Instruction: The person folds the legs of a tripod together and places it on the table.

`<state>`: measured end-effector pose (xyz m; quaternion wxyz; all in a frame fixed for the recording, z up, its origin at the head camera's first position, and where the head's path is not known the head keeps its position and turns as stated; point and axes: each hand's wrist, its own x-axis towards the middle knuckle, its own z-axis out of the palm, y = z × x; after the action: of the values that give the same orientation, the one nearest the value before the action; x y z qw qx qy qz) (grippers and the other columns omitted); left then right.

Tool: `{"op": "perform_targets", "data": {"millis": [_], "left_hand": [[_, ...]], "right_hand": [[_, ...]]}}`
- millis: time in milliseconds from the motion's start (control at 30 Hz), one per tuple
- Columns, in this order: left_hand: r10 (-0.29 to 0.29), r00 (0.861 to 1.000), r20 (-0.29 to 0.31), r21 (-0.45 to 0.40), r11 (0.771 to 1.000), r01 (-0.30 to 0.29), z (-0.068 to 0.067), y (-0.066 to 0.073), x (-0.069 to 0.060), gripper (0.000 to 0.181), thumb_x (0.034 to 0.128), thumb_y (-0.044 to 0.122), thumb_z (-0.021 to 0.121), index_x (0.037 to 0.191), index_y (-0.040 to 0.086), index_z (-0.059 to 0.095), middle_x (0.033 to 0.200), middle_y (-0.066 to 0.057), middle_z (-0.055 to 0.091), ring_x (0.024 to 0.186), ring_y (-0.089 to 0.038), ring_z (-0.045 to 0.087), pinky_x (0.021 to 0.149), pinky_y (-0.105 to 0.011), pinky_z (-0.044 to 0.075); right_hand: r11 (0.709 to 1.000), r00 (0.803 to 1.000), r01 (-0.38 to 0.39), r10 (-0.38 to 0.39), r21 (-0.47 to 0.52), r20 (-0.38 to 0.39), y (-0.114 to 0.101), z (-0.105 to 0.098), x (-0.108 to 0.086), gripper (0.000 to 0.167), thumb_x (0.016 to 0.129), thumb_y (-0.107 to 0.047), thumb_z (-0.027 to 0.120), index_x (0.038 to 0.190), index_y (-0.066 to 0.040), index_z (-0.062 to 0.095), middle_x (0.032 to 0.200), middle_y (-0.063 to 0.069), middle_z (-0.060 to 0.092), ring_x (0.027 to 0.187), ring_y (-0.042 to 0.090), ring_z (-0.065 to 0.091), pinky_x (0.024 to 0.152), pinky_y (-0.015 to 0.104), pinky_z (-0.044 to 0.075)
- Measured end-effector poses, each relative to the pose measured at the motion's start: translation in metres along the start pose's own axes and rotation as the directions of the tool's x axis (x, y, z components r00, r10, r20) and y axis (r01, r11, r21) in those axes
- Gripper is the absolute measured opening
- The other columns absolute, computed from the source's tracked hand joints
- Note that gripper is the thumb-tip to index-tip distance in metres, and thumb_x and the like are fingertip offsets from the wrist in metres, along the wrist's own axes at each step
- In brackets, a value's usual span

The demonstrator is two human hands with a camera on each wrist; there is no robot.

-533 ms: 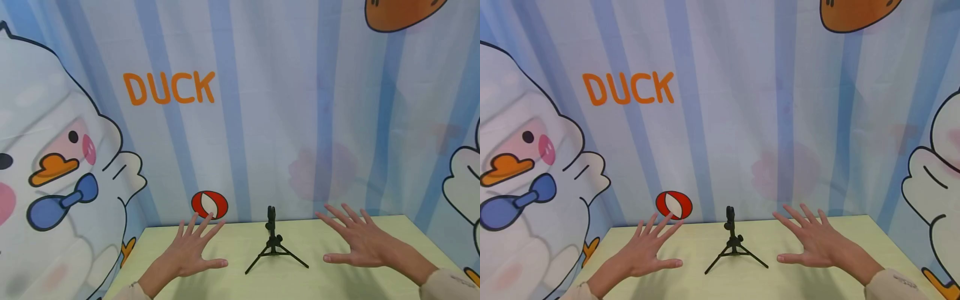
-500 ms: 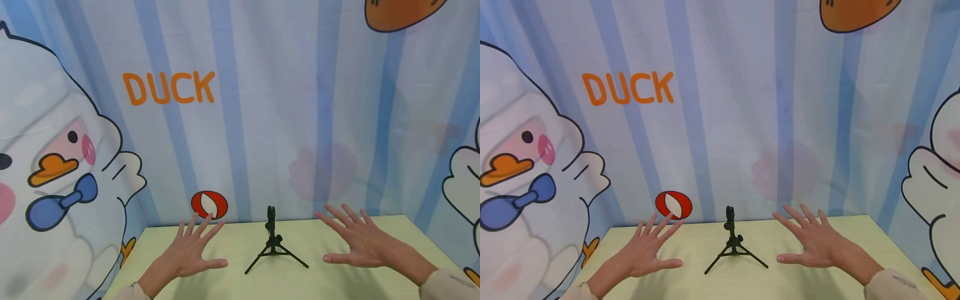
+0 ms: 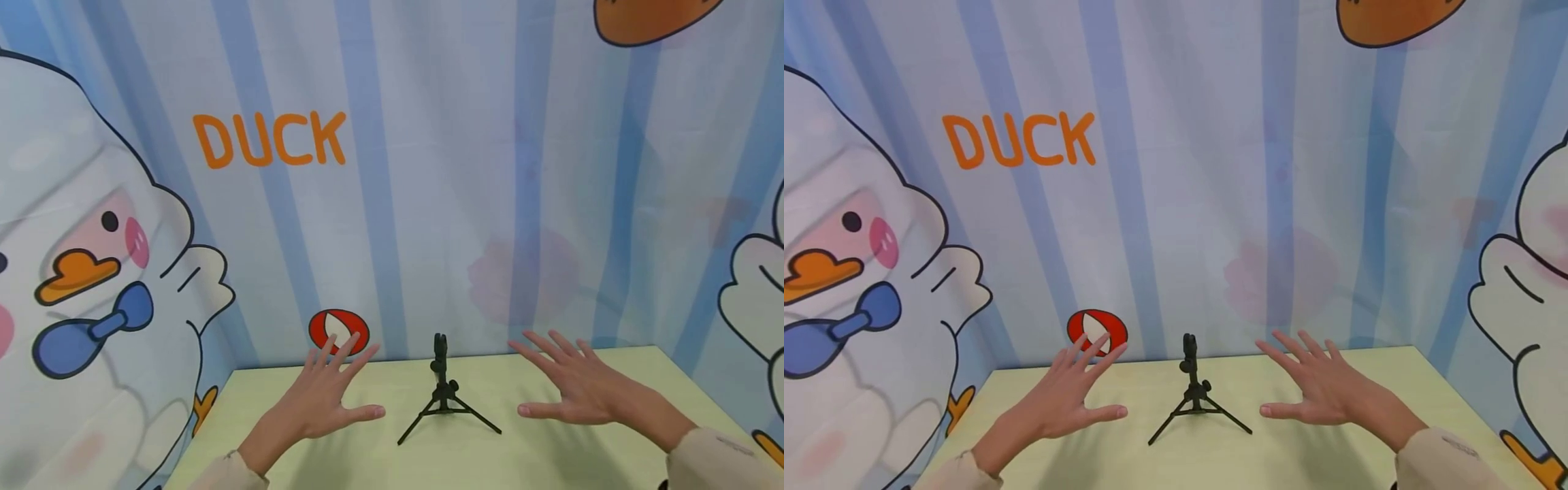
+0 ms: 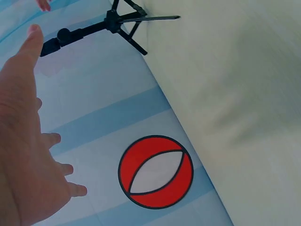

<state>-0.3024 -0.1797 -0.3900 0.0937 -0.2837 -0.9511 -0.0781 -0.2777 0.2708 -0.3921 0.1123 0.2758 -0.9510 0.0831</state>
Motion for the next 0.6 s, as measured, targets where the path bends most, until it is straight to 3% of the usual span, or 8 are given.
{"op": "perform_targets", "data": {"millis": [200, 300, 433, 600], "left_hand": [[0.051, 0.998, -0.045, -0.038, 0.998, -0.053, -0.001, 0.014, 0.017, 0.093, 0.0895, 0.084, 0.05, 0.166, 0.037, 0.023, 0.172, -0.004, 0.021, 0.155, -0.045, 0.016, 0.119, -0.07, 0.022], [0.069, 0.995, -0.071, -0.105, 0.992, -0.076, 0.001, 0.022, 0.026, 0.091, 0.0912, 0.08, 0.054, 0.166, 0.036, 0.026, 0.171, -0.004, 0.024, 0.154, -0.041, 0.021, 0.116, -0.069, 0.031], [0.066, 0.994, -0.088, -0.224, 0.971, -0.085, 0.008, 0.035, 0.037, 0.086, 0.0929, 0.075, 0.058, 0.165, 0.04, 0.025, 0.169, -0.002, 0.026, 0.153, -0.034, 0.026, 0.111, -0.067, 0.041], [0.038, 0.994, -0.106, -0.332, 0.941, -0.071, 0.02, 0.048, 0.049, 0.084, 0.094, 0.071, 0.06, 0.164, 0.042, 0.024, 0.169, 0.0, 0.026, 0.153, -0.03, 0.028, 0.112, -0.064, 0.041]], "right_hand": [[0.996, 1.0, 0.0, 0.001, 0.093, -0.01, -0.003, 0.008, 0.012, 0.087, 0.094, -0.07, 0.06, 0.165, -0.032, 0.028, 0.165, 0.014, 0.034, 0.143, 0.057, 0.034, 0.104, 0.083, 0.029], [0.987, 1.0, 0.018, -0.016, 0.157, -0.011, -0.004, 0.015, 0.02, 0.086, 0.095, -0.069, 0.061, 0.165, -0.03, 0.029, 0.164, 0.014, 0.036, 0.144, 0.052, 0.036, 0.106, 0.078, 0.034], [0.965, 0.999, 0.025, -0.031, 0.262, 0.022, -0.006, 0.025, 0.028, 0.086, 0.095, -0.067, 0.062, 0.165, -0.027, 0.03, 0.164, 0.013, 0.035, 0.146, 0.045, 0.035, 0.108, 0.074, 0.035], [0.93, 0.996, 0.021, -0.051, 0.367, 0.072, -0.01, 0.044, 0.038, 0.086, 0.097, -0.064, 0.063, 0.164, -0.021, 0.031, 0.164, 0.012, 0.034, 0.148, 0.043, 0.034, 0.111, 0.071, 0.034]]}}
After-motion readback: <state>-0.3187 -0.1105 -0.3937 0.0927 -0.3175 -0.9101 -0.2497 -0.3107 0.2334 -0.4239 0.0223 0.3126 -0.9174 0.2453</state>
